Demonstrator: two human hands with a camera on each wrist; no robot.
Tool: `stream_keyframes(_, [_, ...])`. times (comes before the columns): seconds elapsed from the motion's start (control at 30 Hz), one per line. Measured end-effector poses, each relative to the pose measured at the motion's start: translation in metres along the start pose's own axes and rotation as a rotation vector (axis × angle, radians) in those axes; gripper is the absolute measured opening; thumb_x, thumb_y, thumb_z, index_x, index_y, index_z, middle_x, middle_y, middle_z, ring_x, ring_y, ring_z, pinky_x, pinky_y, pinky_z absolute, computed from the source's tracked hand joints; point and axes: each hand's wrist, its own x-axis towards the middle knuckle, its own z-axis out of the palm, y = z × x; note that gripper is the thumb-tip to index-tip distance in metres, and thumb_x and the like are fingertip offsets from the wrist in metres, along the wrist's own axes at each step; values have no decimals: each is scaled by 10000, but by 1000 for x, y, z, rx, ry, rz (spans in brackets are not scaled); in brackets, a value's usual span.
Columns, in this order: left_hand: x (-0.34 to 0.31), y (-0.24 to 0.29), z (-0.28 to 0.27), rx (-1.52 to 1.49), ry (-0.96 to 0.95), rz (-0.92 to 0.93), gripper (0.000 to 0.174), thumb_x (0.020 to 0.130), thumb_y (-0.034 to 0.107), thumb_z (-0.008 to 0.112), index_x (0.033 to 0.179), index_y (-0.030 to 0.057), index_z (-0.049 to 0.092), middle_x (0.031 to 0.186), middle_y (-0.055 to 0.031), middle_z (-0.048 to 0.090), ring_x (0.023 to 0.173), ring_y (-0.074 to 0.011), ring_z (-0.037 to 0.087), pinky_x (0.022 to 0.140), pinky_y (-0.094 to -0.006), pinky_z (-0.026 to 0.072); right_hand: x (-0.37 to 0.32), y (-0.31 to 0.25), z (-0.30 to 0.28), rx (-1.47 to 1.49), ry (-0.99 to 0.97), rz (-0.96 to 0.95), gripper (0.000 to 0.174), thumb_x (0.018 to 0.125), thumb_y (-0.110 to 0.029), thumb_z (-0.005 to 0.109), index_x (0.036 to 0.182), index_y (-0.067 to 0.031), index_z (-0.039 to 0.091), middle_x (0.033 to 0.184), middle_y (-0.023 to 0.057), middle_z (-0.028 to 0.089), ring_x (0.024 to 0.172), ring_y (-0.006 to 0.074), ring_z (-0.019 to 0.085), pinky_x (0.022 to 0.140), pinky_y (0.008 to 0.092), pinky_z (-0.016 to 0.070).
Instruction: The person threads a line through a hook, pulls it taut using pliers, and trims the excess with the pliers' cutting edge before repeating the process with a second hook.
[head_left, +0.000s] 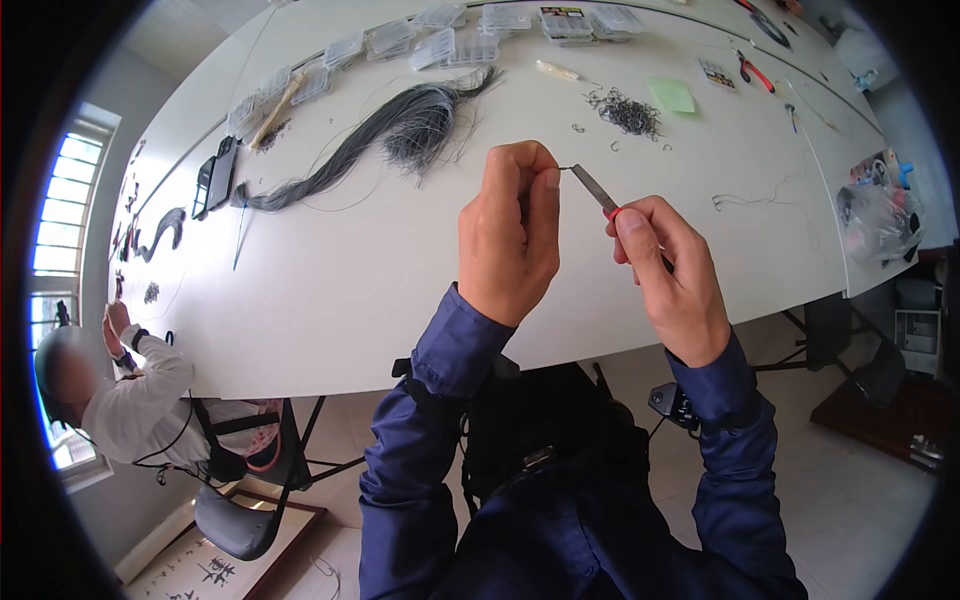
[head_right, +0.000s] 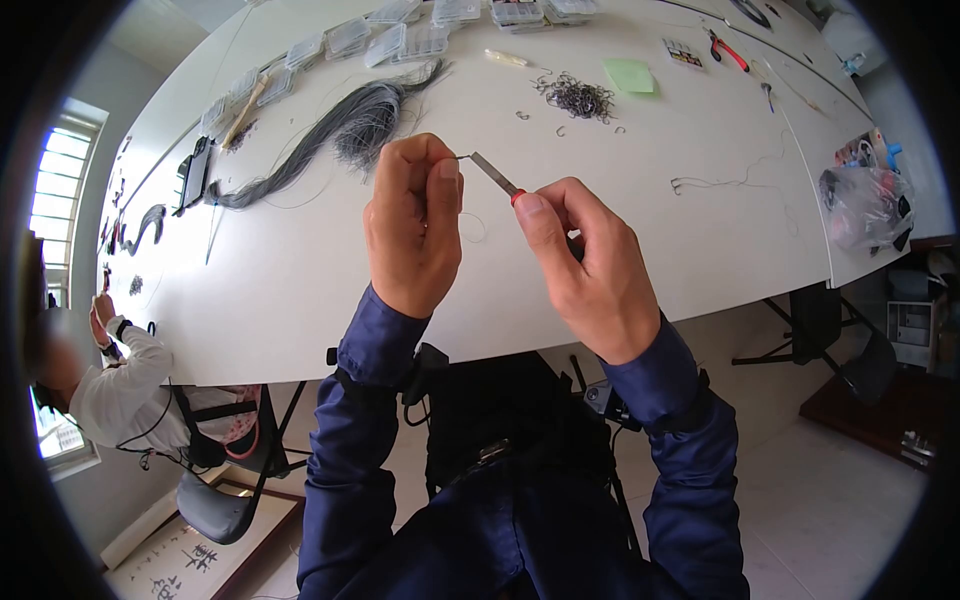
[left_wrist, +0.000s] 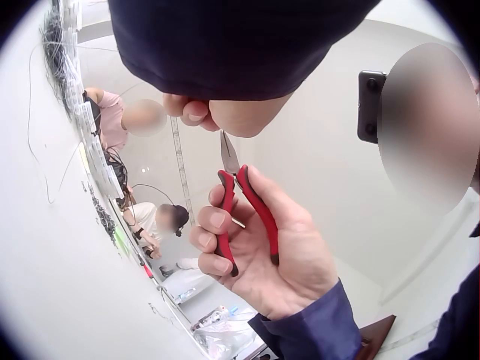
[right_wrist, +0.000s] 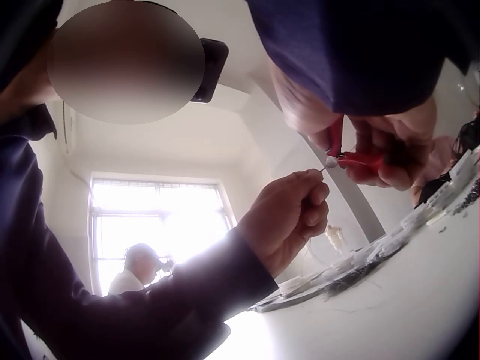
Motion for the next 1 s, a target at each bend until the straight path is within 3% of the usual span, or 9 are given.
stream_keyframes(0.23, [0, -2, 0, 7, 7, 8, 107, 967, -33, 549, 1051, 0, 491, 729, -83, 557, 551, -125, 472, 543, -250, 416, 0, 0, 0, -26, 7, -26, 403, 1021, -354, 562, 853, 12, 576, 631, 24, 451, 600, 114, 400, 580, 290, 367])
stream_keyframes(0.53, [-3, 0, 6, -47, 55, -33, 80, 965, -19, 545, 1004, -2, 477, 746, -87, 587, 595, -156, 601, 548, -289, 493, -1, 0, 3, -6, 32, -23, 378, 1017, -321, 584, 843, 15, 578, 618, 24, 476, 583, 104, 414, 567, 282, 371])
stream_keyframes(0.63, [-5, 2, 6, -20, 20, -47, 62, 1025, 38, 476, 1039, -22, 470, 777, -51, 564, 635, -75, 536, 559, -228, 469, -2, 1, 3, -11, 45, -27, 381, 1016, -323, 586, 842, 16, 579, 617, 25, 480, 582, 105, 418, 564, 285, 373])
stream_keyframes(1.0, [-6, 0, 15, -53, 31, -80, 52, 1026, 41, 467, 1033, -10, 463, 741, -53, 586, 610, -78, 557, 542, -229, 483, -3, 4, 0, -47, 84, -15, 381, 1011, -331, 592, 857, 17, 597, 615, 27, 481, 579, 113, 418, 558, 293, 376])
